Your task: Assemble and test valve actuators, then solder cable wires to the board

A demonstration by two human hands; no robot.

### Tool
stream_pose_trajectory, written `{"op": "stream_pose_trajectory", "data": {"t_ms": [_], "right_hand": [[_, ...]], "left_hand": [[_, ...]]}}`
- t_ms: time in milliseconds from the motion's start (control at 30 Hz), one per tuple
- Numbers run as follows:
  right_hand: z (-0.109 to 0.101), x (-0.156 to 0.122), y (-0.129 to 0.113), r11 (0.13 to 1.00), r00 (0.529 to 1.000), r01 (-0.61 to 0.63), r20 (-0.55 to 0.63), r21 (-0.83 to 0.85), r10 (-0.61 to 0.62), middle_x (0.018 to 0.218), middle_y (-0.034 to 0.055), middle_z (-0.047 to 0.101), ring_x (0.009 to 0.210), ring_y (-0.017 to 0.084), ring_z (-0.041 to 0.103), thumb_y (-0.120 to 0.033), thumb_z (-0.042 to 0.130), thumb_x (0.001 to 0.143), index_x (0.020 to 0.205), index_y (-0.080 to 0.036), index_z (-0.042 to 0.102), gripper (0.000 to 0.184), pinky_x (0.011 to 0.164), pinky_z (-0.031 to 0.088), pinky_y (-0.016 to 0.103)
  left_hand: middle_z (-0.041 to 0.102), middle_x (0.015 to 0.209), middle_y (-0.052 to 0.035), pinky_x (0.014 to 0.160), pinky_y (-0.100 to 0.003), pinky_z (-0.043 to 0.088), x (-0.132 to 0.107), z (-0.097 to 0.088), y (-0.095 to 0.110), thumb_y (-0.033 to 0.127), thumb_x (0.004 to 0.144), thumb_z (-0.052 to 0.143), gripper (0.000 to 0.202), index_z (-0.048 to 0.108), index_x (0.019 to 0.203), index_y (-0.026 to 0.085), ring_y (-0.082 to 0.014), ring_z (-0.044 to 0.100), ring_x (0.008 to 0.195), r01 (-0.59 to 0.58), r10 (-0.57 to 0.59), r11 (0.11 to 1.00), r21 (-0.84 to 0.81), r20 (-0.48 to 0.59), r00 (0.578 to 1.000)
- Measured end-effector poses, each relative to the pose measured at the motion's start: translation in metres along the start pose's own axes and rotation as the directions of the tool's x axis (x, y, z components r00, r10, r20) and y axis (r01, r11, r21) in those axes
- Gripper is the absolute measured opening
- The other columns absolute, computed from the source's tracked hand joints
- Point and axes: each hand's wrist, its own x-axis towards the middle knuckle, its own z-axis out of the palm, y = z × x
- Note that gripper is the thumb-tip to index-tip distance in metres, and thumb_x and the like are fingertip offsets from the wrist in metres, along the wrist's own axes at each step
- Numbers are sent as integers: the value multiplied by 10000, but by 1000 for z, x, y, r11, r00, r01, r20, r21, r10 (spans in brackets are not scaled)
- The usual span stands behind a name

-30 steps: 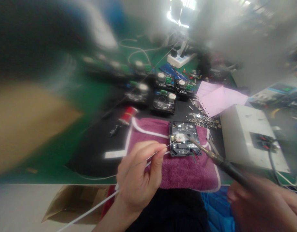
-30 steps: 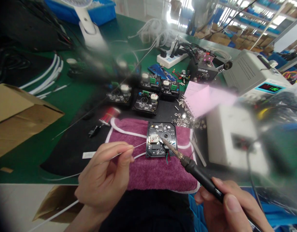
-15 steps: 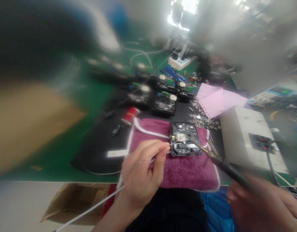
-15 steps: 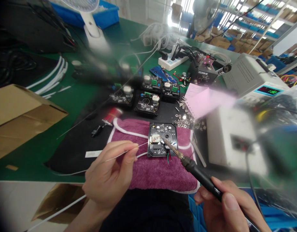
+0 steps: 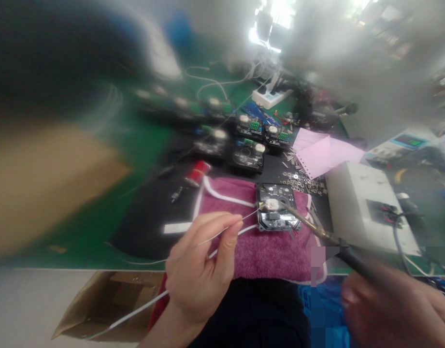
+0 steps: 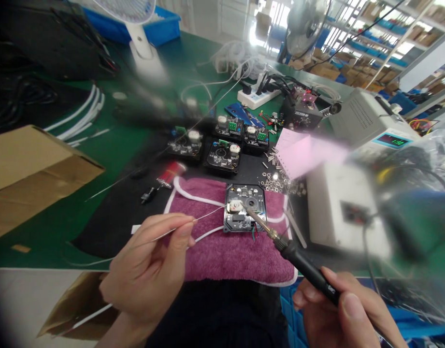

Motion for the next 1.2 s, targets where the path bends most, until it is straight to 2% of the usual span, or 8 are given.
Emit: {"op": "stream_pose_trajectory", "data": {"t_ms": [167,367,500,767,933,1133,1200], "right_hand": [[6,-4,-10,999,999,-52,10,6,52,650,68,670,528,281,673,-372,495,1062,1259,-356,774,343,491,493,426],[6,-3,-21,984,985,-169,48,61,166,683,55,664,499,257,659,-364,557,1040,1203,-337,780,278,415,466,382],[5,-1,-23,980,981,-182,87,76,175,670,55,659,473,235,643,-332,567,1039,1204,-308,785,274,410,457,360],[12,4,-28,987,990,-140,41,74,137,691,55,685,521,248,665,-302,565,1040,1170,-355,811,284,451,489,395],[16,2,-35,989,988,-145,56,41,143,669,53,657,517,242,667,-294,522,1067,1235,-335,781,312,420,476,365],[17,1,-40,986,984,-162,82,30,159,696,45,616,510,217,676,-301,519,1079,1222,-244,755,282,413,497,334],[17,2,-41,986,983,-166,89,32,163,702,46,626,517,215,677,-292,513,1080,1215,-261,755,279,414,507,335]], "left_hand": [[795,983,11,856,-255,622,-1,0,-3,73,941,760,209,779,1079,229,-124,754,849,18,-18,1000,3,56,998],[804,980,-3,844,-264,635,-2,0,-4,99,957,748,178,778,1076,228,-138,759,849,10,-10,1000,-5,61,998],[805,998,5,857,-256,636,-1,-1,-4,107,957,753,182,776,1087,232,-129,763,859,4,-4,1000,-1,85,996],[800,1025,27,863,-203,601,2,0,-5,65,937,767,245,759,1116,231,-88,757,896,-23,23,1000,-3,107,994],[807,1013,4,859,-244,623,3,1,-4,108,962,752,201,768,1119,232,-127,774,900,-34,32,999,8,118,992],[818,1018,3,881,-247,627,3,2,-4,93,949,763,217,779,1117,229,-129,780,905,-45,46,999,-10,122,991],[822,1029,3,899,-255,627,3,3,-5,89,946,765,229,783,1125,230,-134,785,918,-45,47,999,-17,127,991]]}}
